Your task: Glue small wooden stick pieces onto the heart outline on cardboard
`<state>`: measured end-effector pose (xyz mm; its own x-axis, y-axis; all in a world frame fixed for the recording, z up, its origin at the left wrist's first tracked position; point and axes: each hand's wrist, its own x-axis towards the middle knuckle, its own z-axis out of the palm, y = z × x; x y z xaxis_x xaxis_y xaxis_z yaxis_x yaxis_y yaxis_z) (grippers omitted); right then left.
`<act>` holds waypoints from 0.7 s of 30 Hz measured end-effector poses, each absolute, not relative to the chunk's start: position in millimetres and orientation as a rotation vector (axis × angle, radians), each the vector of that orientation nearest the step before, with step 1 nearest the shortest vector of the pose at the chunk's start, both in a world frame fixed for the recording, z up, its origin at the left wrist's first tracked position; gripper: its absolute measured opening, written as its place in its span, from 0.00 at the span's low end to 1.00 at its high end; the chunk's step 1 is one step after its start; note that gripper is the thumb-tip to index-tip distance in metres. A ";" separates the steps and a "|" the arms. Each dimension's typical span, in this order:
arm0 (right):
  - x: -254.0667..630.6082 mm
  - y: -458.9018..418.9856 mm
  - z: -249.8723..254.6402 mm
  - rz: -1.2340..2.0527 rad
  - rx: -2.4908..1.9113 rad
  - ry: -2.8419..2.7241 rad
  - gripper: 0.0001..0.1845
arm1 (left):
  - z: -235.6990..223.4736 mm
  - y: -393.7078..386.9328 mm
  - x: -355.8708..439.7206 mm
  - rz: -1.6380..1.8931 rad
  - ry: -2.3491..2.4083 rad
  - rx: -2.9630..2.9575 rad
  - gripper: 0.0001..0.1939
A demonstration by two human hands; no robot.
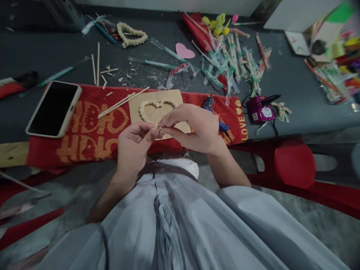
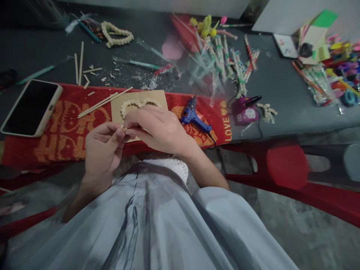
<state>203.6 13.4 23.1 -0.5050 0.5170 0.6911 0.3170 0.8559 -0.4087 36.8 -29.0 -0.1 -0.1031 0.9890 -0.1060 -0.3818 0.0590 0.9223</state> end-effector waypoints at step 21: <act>202.0 16.7 9.4 0.351 -0.489 -2.034 0.06 | -8.5 -33.4 31.0 1.374 1.121 0.969 0.15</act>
<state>202.0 16.7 9.4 -0.4424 0.4774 0.7592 0.1955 0.8775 -0.4379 31.0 -33.4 -8.5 -0.1054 0.9939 -0.0317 -0.2305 0.0066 0.9731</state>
